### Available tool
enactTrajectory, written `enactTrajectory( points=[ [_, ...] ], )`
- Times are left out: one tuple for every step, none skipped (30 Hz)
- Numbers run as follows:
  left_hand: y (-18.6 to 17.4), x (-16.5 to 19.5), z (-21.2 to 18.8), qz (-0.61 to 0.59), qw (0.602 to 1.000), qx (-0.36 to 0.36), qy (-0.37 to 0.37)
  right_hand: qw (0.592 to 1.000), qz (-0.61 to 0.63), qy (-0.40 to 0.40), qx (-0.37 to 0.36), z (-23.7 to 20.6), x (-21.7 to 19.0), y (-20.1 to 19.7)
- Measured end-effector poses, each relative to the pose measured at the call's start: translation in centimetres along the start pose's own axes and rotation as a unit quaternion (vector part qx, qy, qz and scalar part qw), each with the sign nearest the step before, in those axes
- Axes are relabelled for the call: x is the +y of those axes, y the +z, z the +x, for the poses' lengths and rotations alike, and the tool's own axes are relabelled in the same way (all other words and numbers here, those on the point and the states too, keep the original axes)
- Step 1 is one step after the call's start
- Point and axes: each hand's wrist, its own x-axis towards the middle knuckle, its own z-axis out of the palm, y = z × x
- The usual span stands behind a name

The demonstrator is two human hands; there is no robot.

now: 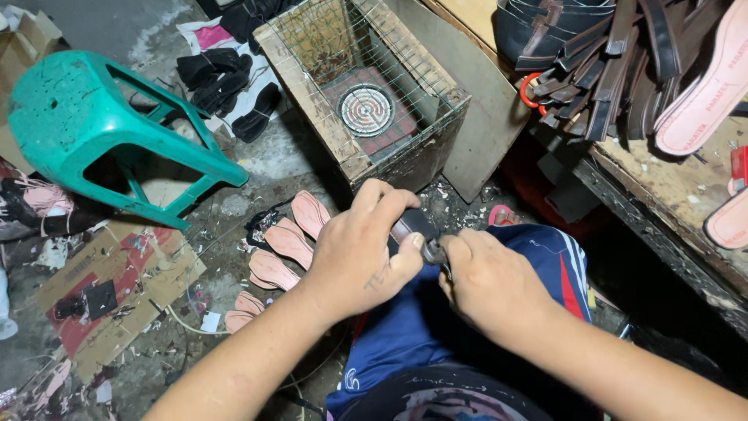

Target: The person sits on the floor of a shoemaking workshop and works a black shoe upper over a wooden last, hammering and pressing the edges to shape it. They then pull the wooden last out of the shoe, set the shaped shoe on the workbench, and pick up another insole to continue.

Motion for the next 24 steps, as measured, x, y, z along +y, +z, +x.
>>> enactTrajectory(
  points=[
    [0.0,-0.1,0.0,0.005,1.0,0.003,0.008,0.999,0.048,-0.006,-0.016,0.3,0.1,-0.5],
    [0.0,-0.1,-0.1,0.01,1.0,0.007,0.014,0.995,0.097,-0.013,-0.032,0.4,0.3,-1.2],
    [-0.1,-0.2,-0.2,0.013,1.0,0.007,0.016,0.987,0.148,-0.018,-0.053,0.6,0.3,-1.7],
    [-0.1,-0.2,-0.3,0.01,1.0,0.006,0.021,0.981,0.155,0.033,-0.113,0.6,0.3,-2.1],
    [-0.1,-0.3,-0.5,0.009,1.0,0.008,0.027,0.969,0.159,0.082,-0.17,0.6,0.2,-2.2],
    [-0.1,-0.5,-0.4,0.009,0.999,0.01,0.036,0.953,0.161,0.129,-0.224,0.7,0.0,-2.0],
    [-0.1,-0.6,-0.4,0.005,0.999,0.01,0.033,0.97,0.119,0.113,-0.177,0.8,0.0,-1.8],
    [-0.2,-0.6,-0.6,0.0,1.0,0.01,0.03,0.984,0.077,0.096,-0.131,0.8,-0.4,-1.0],
    [-0.2,-0.7,-0.6,-0.003,1.0,0.009,0.026,0.993,0.034,0.078,-0.085,0.7,-0.7,-0.1],
    [-0.1,-0.8,-0.7,-0.01,1.0,0.009,0.01,0.995,0.015,0.073,-0.069,0.9,-0.6,0.6],
    [-0.1,-0.8,-0.7,-0.016,1.0,0.01,-0.006,0.996,-0.004,0.068,-0.052,0.8,-0.7,1.4],
    [-0.1,-0.9,-0.5,-0.02,1.0,0.013,-0.021,0.997,-0.025,0.062,-0.033,0.8,-0.3,1.9],
    [-0.1,-1.1,-0.4,-0.019,0.999,0.016,-0.026,0.999,-0.017,0.044,-0.023,0.7,-0.1,2.3],
    [-0.1,-1.2,-0.3,-0.02,0.999,0.018,-0.033,0.999,-0.008,0.028,-0.016,0.5,0.2,2.5],
    [-0.1,-1.2,-0.3,-0.021,0.999,0.019,-0.041,1.0,0.002,0.012,-0.008,0.3,0.5,2.7],
    [-0.3,-1.4,-0.2,-0.025,0.999,0.012,-0.034,0.998,0.044,0.003,-0.049,0.0,0.5,2.9],
    [-0.6,-1.7,-0.1,-0.029,0.999,0.006,-0.028,0.992,0.086,-0.007,-0.091,-0.1,0.6,2.9],
    [-0.8,-1.8,-0.3,-0.035,0.999,-0.001,-0.026,0.982,0.128,-0.016,-0.135,-0.3,0.5,3.1],
    [-0.9,-1.9,-0.3,-0.039,0.999,-0.005,-0.025,0.936,0.291,0.063,-0.188,-0.6,0.3,3.2],
    [-1.2,-2.1,-0.3,-0.042,0.999,-0.008,-0.024,0.855,0.442,0.137,-0.233,-0.5,0.2,3.4],
    [-1.3,-2.2,-0.3,-0.045,0.999,-0.012,-0.023,0.741,0.578,0.208,-0.27,-0.5,0.0,3.8],
    [-1.4,-2.2,-0.3,-0.044,0.999,-0.016,-0.027,0.739,0.582,0.209,-0.268,-0.5,0.2,3.9],
    [-1.4,-2.2,-0.3,-0.044,0.998,-0.02,-0.03,0.736,0.586,0.212,-0.265,-0.5,0.2,4.1],
    [-1.4,-2.1,-0.3,-0.043,0.998,-0.023,-0.032,0.734,0.589,0.213,-0.262,-0.6,0.5,4.3]
  ],
)
